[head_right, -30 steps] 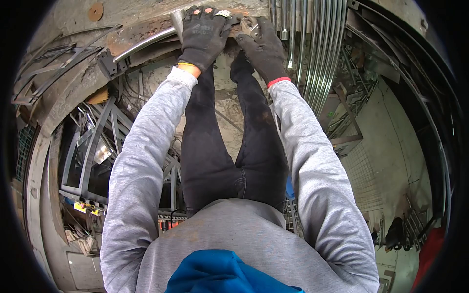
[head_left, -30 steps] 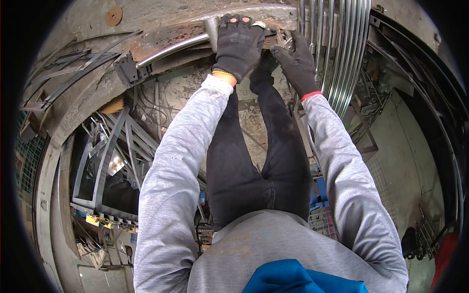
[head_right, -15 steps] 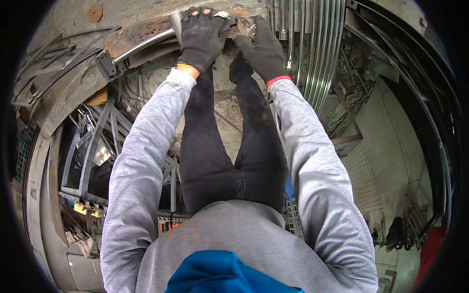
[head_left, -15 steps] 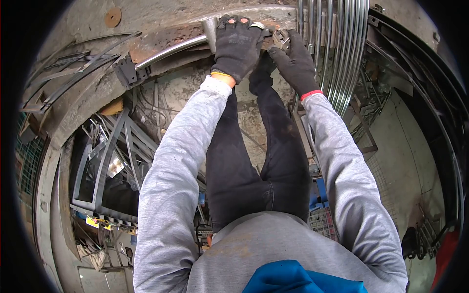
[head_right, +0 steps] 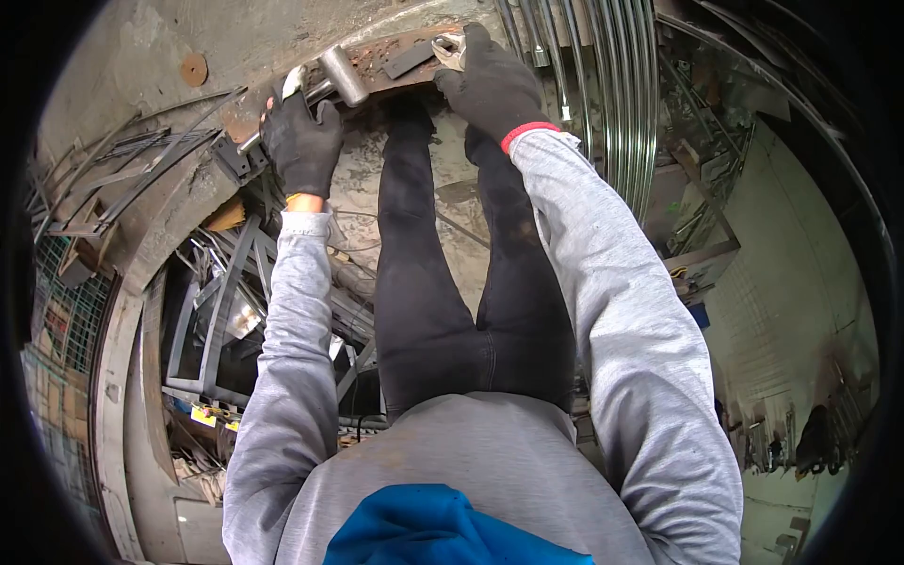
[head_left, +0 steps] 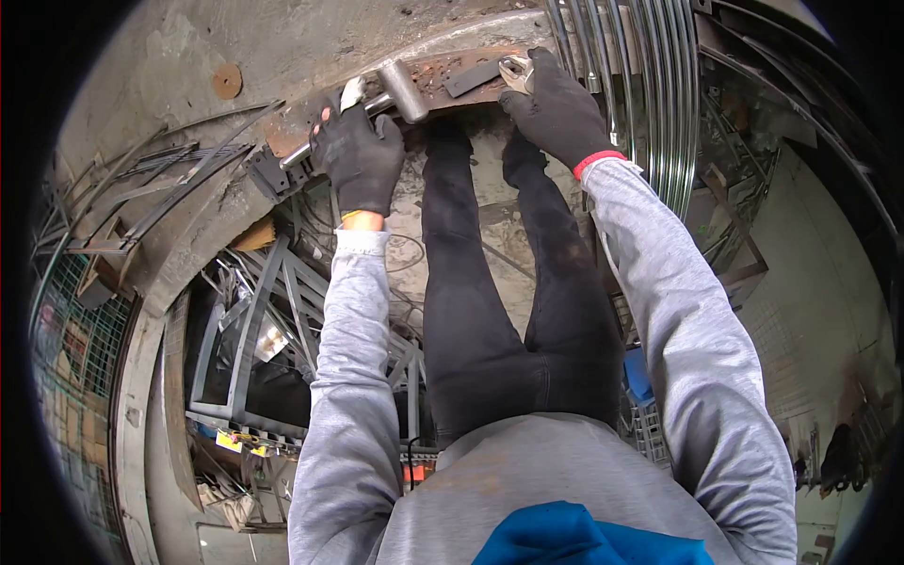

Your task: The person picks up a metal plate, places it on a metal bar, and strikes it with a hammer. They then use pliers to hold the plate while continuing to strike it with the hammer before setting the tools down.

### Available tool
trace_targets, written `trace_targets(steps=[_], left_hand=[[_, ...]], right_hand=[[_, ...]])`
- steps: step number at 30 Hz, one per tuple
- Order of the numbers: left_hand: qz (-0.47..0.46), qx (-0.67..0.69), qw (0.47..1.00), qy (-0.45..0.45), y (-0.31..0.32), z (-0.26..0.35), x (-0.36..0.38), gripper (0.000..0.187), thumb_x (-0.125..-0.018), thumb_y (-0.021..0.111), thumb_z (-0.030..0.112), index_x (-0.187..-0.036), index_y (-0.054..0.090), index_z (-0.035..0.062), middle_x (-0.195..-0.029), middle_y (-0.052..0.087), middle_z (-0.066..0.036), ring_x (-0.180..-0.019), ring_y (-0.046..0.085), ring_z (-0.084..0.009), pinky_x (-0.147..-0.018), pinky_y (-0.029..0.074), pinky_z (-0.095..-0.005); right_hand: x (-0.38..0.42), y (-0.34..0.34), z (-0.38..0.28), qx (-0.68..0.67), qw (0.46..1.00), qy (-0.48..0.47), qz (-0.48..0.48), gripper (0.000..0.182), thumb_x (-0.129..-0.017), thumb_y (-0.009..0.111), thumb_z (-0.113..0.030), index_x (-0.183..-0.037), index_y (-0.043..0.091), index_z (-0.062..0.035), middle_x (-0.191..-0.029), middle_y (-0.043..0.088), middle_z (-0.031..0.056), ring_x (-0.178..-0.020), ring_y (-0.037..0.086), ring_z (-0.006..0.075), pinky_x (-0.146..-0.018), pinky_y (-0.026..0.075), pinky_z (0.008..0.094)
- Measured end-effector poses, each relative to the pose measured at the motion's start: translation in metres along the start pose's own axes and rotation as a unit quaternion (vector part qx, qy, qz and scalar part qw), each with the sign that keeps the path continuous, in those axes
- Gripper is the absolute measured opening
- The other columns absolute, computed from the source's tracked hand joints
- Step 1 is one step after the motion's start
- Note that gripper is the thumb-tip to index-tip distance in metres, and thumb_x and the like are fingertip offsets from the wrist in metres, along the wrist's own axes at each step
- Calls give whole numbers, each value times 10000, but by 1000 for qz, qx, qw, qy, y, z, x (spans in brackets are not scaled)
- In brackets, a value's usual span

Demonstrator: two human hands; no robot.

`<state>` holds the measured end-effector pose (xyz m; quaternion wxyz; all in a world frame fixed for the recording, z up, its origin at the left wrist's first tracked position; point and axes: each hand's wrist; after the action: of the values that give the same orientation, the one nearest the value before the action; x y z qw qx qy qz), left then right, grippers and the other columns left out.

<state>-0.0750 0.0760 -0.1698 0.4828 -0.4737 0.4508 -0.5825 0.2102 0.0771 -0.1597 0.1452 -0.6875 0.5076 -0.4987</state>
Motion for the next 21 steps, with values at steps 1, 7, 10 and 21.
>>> trace_targets(steps=[1,7,10,21], left_hand=[[-43,36,998,11,0,-14,6,587,-918,692,336,-1458,617,117,-1350,679,-201,-1245,620,-424,-1150,418,-550],[-60,-67,989,113,9,-40,-9,471,-946,713,390,-1325,673,113,-1235,711,-205,-1162,652,-434,-1047,482,-560],[-97,-23,993,69,-14,-27,-9,373,-960,726,393,-1118,679,59,-995,746,-215,-887,710,-453,-741,554,-532],[-161,448,878,-51,-92,102,7,173,-1023,592,144,-1068,640,-15,-836,697,-221,-754,708,-406,-674,525,-448]], right_hand=[[-1,-1,-3,-6,1000,7,8,733,-923,731,-410,-1453,455,15,-1221,709,285,-1112,711,458,-956,556,525],[5,0,-5,1,1000,24,-10,765,-947,717,-410,-1502,410,18,-1163,710,304,-1084,711,471,-929,548,553],[4,6,-2,10,1000,16,-4,737,-962,712,-430,-1475,427,16,-1153,717,292,-1064,725,453,-905,569,527],[0,5,-4,0,999,35,0,710,-948,702,-427,-1455,433,-9,-1175,724,302,-1066,726,470,-921,563,538]])
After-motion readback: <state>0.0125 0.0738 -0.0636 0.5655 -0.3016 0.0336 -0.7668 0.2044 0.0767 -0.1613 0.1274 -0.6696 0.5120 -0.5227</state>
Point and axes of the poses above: each hand's wrist, its own x-axis away from the middle knuckle, its own y-axis out of the palm, z = x × y
